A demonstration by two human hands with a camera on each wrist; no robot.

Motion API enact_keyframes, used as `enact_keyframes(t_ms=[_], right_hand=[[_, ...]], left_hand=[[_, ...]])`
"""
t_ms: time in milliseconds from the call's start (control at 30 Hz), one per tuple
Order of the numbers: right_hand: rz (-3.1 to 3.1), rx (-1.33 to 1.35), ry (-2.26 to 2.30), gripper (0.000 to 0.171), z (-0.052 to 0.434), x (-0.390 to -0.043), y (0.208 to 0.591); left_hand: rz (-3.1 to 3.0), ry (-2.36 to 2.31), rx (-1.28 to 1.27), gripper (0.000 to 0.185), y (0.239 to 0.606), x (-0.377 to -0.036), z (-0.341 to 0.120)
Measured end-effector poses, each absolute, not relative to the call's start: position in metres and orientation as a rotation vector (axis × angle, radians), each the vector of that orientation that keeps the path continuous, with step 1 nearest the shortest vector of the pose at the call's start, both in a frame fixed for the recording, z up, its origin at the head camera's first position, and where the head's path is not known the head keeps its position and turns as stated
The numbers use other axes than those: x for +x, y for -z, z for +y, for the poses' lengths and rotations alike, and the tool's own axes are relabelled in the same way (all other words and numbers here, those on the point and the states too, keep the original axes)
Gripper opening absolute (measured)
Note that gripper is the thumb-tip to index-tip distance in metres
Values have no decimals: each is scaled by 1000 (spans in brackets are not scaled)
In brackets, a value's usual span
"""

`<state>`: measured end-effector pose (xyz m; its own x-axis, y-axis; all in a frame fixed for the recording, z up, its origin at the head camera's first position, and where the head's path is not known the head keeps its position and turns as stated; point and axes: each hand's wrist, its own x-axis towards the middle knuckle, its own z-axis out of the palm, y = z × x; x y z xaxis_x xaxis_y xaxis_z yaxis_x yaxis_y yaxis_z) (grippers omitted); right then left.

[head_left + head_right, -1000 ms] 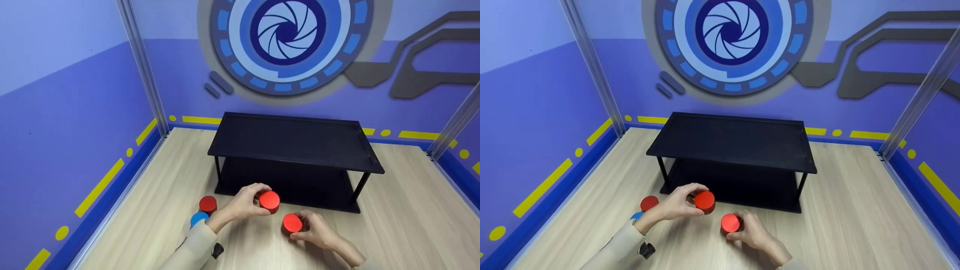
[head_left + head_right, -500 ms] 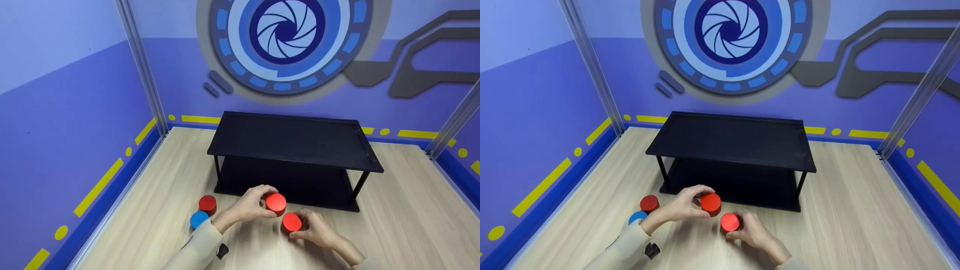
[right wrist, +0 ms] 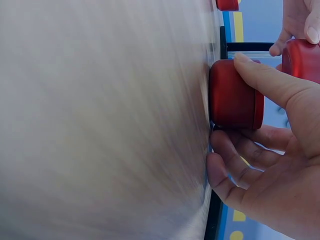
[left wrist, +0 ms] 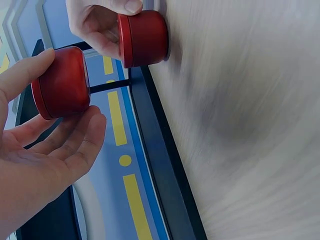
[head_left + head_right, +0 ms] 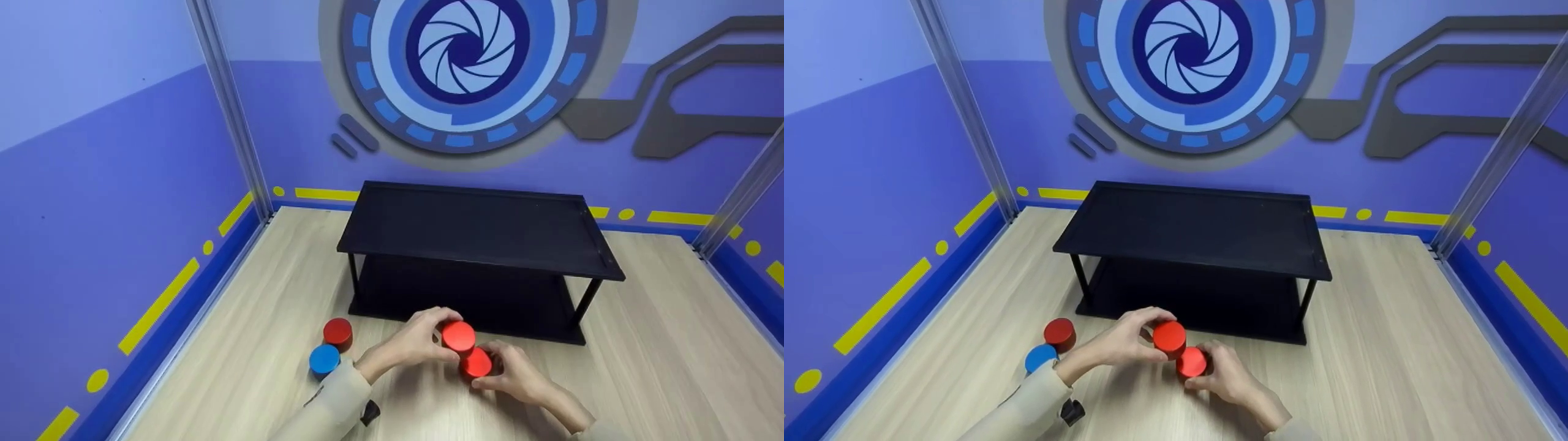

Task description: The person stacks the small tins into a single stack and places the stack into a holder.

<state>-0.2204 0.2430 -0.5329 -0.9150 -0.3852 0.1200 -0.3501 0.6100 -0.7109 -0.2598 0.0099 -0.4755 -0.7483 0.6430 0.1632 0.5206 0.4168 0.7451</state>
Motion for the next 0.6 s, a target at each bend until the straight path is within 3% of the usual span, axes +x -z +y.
enact_keyframes(t_ms=[600], right_hand=[[2775, -676, 1220, 48, 244, -220, 533]], left_hand=[[2537, -1124, 1051, 54, 484, -255, 23]])
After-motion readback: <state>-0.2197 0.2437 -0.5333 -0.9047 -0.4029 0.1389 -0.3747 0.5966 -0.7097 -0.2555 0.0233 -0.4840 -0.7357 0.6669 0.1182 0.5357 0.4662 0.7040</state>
